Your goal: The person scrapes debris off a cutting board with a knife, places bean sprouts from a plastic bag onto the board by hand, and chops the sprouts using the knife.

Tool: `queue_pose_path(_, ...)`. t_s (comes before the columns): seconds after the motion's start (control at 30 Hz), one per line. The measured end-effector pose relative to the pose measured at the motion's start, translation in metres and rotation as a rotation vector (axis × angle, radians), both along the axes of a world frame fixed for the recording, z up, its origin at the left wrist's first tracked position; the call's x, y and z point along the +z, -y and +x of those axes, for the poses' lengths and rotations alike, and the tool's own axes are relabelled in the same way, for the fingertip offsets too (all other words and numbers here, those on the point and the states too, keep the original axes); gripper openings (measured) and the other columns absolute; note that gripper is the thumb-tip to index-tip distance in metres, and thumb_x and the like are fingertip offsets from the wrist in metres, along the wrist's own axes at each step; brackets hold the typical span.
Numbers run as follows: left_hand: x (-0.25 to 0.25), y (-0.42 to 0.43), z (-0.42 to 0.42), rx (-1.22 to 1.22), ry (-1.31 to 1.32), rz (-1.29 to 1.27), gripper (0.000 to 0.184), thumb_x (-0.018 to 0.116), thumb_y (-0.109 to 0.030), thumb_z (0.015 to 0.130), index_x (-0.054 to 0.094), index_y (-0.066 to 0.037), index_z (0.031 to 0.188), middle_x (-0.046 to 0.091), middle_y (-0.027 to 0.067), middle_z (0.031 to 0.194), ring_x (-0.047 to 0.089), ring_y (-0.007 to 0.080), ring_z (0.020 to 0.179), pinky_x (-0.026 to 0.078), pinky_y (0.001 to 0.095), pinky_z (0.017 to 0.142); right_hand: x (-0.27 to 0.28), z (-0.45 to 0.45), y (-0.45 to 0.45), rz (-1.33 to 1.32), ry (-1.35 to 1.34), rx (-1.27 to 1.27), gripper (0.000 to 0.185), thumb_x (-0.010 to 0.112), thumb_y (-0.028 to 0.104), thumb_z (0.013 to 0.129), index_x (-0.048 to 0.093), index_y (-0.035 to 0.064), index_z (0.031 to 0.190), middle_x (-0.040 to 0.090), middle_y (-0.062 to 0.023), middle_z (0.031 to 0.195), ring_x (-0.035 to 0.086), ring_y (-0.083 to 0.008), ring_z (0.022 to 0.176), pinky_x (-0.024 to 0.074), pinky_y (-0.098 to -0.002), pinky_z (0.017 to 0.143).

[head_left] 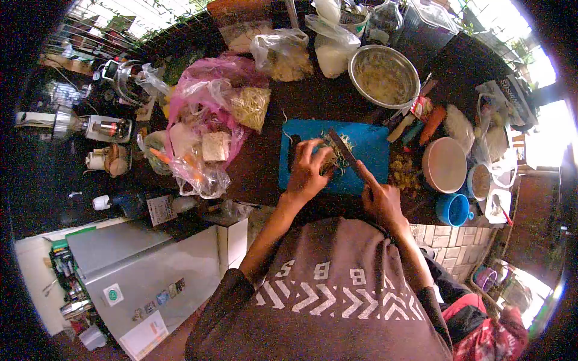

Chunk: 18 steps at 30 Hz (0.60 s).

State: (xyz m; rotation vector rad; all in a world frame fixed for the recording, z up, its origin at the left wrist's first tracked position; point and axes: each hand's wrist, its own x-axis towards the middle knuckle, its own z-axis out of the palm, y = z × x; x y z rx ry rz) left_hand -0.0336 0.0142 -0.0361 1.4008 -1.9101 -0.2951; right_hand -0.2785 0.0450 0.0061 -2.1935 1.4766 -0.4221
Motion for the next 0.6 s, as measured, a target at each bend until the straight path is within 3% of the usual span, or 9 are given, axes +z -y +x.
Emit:
queue_pose_path(0.27, 0.006, 0.004, -0.002, 0.033, 0.004, 0.103, 0.049, 0.088, -0.014, 0.074, 0.068, -0.004, 0.118, 0.064, 0.0165, 0.122, 0.059, 0.0383, 0.118, 0.051, 0.0472, 0.103, -0.004, 0.0, 0.0, 0.013, -0.002, 0.001, 0.074, 0.062, 0.006, 0.092, 0.045, 0.0272, 0.161, 0.064, -0.0201, 0.063, 0.066, -0.0365, 0.054, 0.0529, -0.0505, 0.057)
queue_pose_path(0.47, -0.006, 0.008, -0.003, 0.008, -0.031, 0.023, 0.045, 0.087, -0.012, 0.074, 0.069, -0.005, 0.114, 0.068, 0.0153, 0.114, 0.066, 0.0375, 0.11, 0.054, 0.0453, 0.098, -0.001, -0.001, 0.001, 0.025, -0.014, 0.015, 0.074, 0.062, 0.005, 0.092, 0.045, 0.0259, 0.161, 0.064, -0.02, 0.063, 0.065, -0.037, 0.054, 0.0527, -0.0507, 0.056)
queue_pose_path(0.6, 0.007, 0.003, 0.003, 0.005, -0.03, 0.046, 0.034, 0.085, -0.013, 0.079, 0.071, -0.006, 0.109, 0.07, 0.014, 0.115, 0.068, 0.0352, 0.111, 0.054, 0.0449, 0.098, 0.003, -0.001, 0.001, 0.039, 0.09, 0.022, 0.074, 0.061, 0.003, 0.091, 0.046, 0.0246, 0.161, 0.064, -0.0216, 0.064, 0.065, -0.0381, 0.055, 0.0524, -0.0527, 0.057)
